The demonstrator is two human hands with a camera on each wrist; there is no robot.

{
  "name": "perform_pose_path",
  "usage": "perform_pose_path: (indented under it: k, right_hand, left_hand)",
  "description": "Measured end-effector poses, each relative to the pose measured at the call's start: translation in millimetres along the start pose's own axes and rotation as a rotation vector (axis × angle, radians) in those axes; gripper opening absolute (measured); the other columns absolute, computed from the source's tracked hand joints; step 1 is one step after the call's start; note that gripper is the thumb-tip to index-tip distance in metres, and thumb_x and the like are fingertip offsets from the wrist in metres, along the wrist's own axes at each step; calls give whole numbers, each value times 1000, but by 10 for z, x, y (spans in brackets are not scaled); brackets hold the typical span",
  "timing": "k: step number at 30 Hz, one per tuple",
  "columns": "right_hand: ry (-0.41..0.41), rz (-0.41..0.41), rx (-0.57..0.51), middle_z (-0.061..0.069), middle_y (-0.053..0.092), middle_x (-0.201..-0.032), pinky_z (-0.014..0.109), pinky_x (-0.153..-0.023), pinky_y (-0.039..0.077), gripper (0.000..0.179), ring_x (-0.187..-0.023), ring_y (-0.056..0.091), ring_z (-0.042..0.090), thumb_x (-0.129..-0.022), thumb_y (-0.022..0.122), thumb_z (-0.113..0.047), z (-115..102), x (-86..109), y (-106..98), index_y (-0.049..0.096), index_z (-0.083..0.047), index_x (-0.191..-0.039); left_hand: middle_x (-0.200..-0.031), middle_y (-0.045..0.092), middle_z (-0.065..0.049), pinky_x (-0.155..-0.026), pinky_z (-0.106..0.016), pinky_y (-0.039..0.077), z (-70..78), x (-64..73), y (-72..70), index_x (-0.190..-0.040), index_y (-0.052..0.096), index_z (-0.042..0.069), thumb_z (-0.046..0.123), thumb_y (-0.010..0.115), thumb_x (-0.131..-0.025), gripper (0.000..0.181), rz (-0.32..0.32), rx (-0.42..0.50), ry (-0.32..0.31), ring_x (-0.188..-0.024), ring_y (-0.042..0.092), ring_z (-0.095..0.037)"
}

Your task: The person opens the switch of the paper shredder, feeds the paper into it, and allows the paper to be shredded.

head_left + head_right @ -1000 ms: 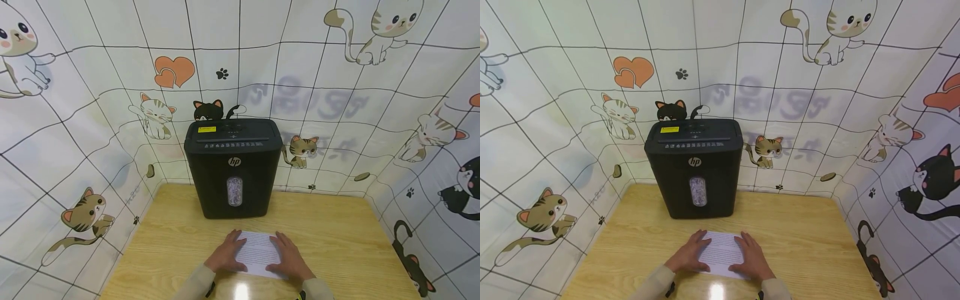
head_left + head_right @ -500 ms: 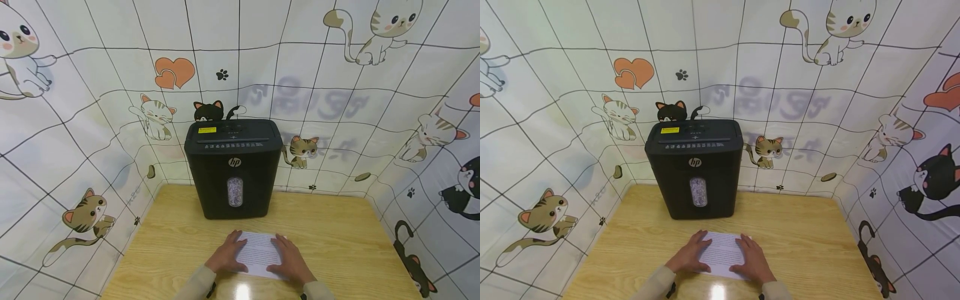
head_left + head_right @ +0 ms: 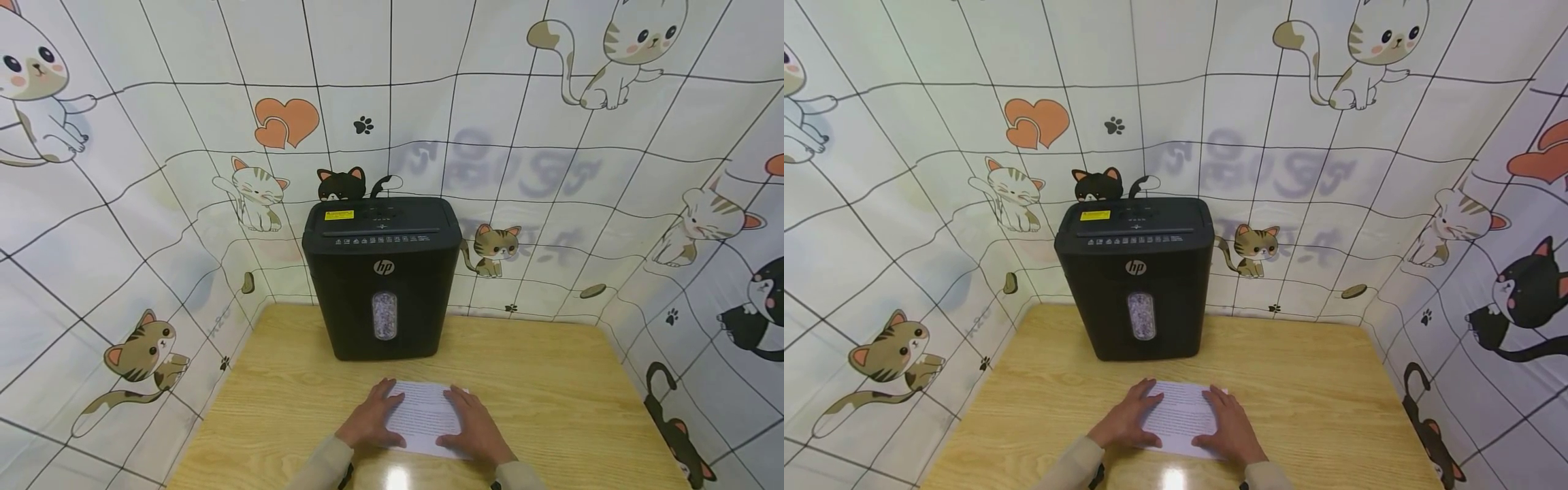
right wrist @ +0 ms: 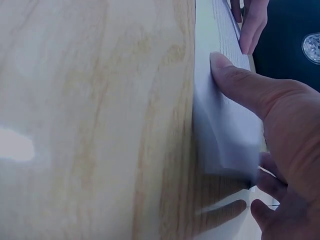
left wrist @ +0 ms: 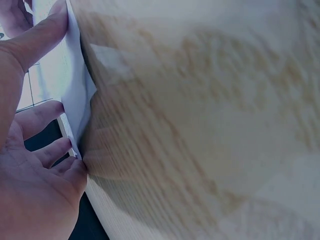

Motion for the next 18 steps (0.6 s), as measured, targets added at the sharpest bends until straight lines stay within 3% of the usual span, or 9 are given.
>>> perform_pose_path:
  k: [9, 18]
  right_hand:
    - [-68, 38, 19, 16, 52, -153, 61, -117, 35, 94, -140, 46, 42, -70, 93, -42, -69, 23, -26, 52, -10, -148]
    - [-60, 40, 27, 15, 51, -155, 62, -116, 35, 94, -141, 45, 41, -67, 95, -43, -97, 21, -44, 54, -12, -146]
  left_hand:
    - [-164, 34, -16, -107, -58, 48, -5, -2, -8, -146, 57, 11, 50, 92, -68, 94, 2, -3, -7, -152, 31, -41]
    - [-164, 35, -16, -111, -53, 46, 3, 8, -5, -146, 56, 11, 47, 94, -66, 95, -5, 9, -18, -152, 31, -40]
Point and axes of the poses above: each hand's wrist, its own x-axis away from the middle knuckle, its own y-axis out of the palm, z = x × y, the point moved 9 cm from there along -x, towards the middle knuckle
